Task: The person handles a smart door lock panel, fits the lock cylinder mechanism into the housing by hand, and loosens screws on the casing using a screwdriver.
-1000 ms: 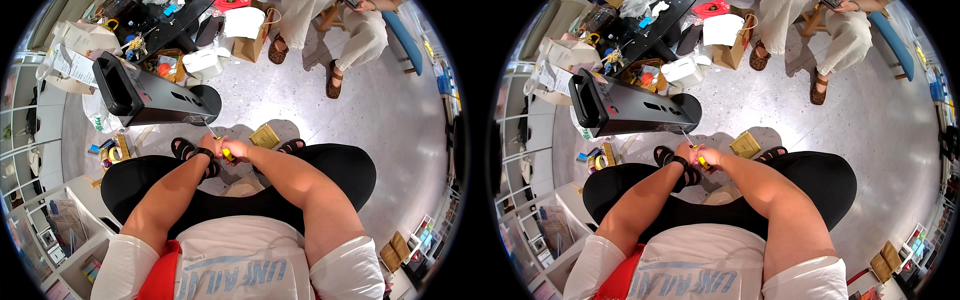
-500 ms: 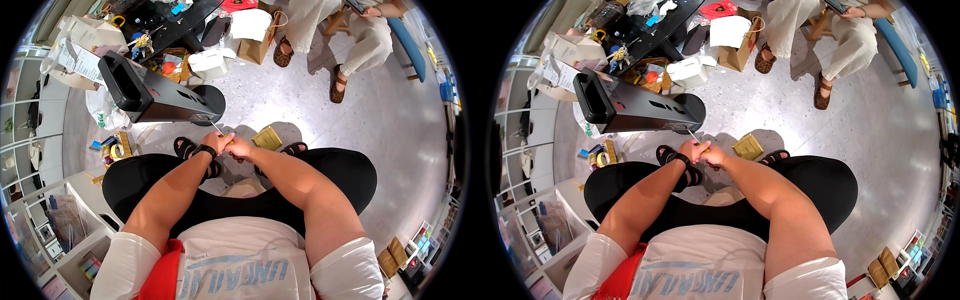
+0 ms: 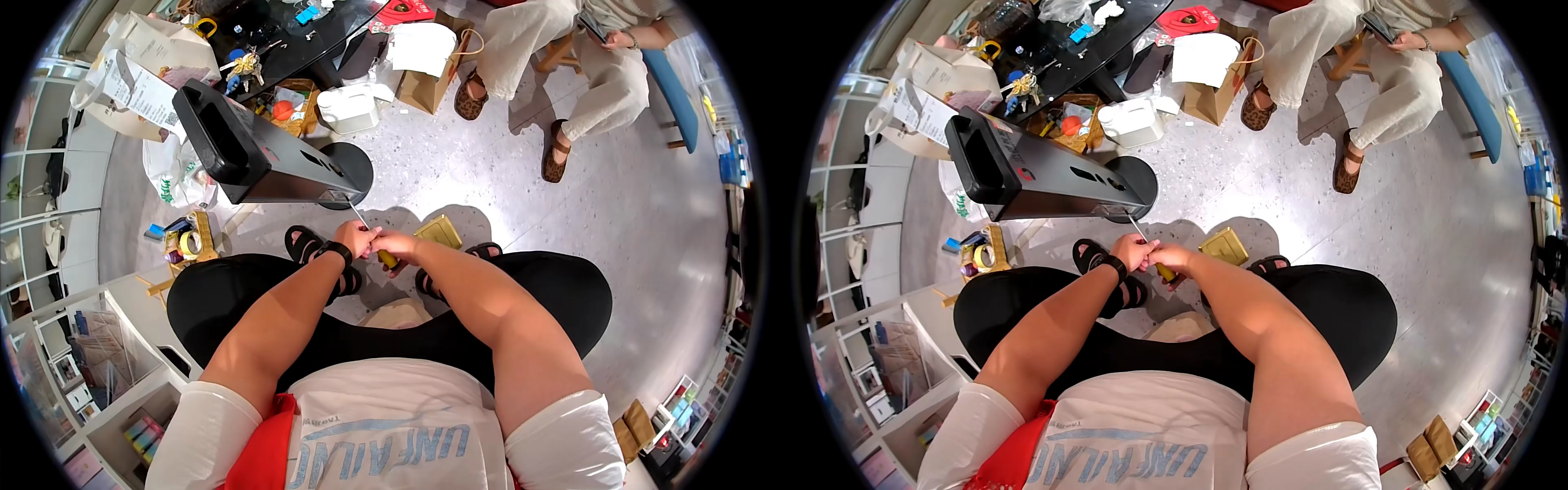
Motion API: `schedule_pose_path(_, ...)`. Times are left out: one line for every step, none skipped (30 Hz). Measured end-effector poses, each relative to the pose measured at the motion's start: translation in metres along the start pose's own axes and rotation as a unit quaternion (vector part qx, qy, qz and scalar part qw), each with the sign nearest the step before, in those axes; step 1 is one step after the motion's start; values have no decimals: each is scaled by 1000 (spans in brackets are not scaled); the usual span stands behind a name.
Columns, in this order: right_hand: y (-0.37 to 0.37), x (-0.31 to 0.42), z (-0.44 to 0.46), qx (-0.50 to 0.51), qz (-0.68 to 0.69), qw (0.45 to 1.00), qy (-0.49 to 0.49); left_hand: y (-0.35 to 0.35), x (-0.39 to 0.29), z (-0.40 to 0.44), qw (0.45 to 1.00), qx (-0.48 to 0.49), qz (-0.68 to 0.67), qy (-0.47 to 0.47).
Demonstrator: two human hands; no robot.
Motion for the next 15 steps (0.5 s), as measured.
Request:
schedule_pose_path(2,-1,2,11,2,1000,-5,0,1,1,1000,2,-1,-4)
schedule_pose_path(4,-2,4,22,3,1000,-9,0,2,3,1000,4,-2,-8)
schedule_pose_path(7,-6,10,36,4,999,-13,-1,2,3,1000,3,-4,-9)
schedule_pose_path(10,-11,18,50,4,999,-16,-1,1,3,1000,2,-5,-10)
schedule_pose_path(14,-15,25,63,5,998,-19,-1,0,3,1000,1,-7,-11)
schedule_pose_path(15,-17,24,69,24,997,-25,-2,4,6,1000,11,-29,0)
schedule_pose_path(16,-19,23,75,43,996,-31,-3,9,10,998,21,-52,11)
schedule_pose_path(17,-20,21,81,61,994,-36,-4,12,14,997,32,-74,22)
schedule_pose_path(19,-18,16,81,57,994,-47,-5,15,17,996,36,-80,24)
schedule_pose_path(22,-16,11,80,52,994,-57,-7,18,20,995,40,-85,27)
schedule_pose_path(23,-13,6,80,48,993,-67,-8,22,23,995,44,-90,29)
schedule_pose_path(23,-12,4,79,37,995,-54,-8,22,24,995,42,-88,30)
schedule_pose_path(22,-10,3,79,26,996,-41,-10,22,25,995,40,-86,30)
schedule_pose_path(21,-9,3,79,15,996,-28,-10,23,26,995,38,-85,31)
schedule_pose_path(22,-9,4,59,-6,998,-19,-10,24,26,994,47,-91,32)
Point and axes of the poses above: each hand's wrist, its own z-axis towards the middle knuckle, its own y-axis out of the back of the hand, x = y × z, the point moved 3 cm from there along z, towards the middle knuckle, and after that the axes turned 3 degrees about z, right-handed, at the moved point
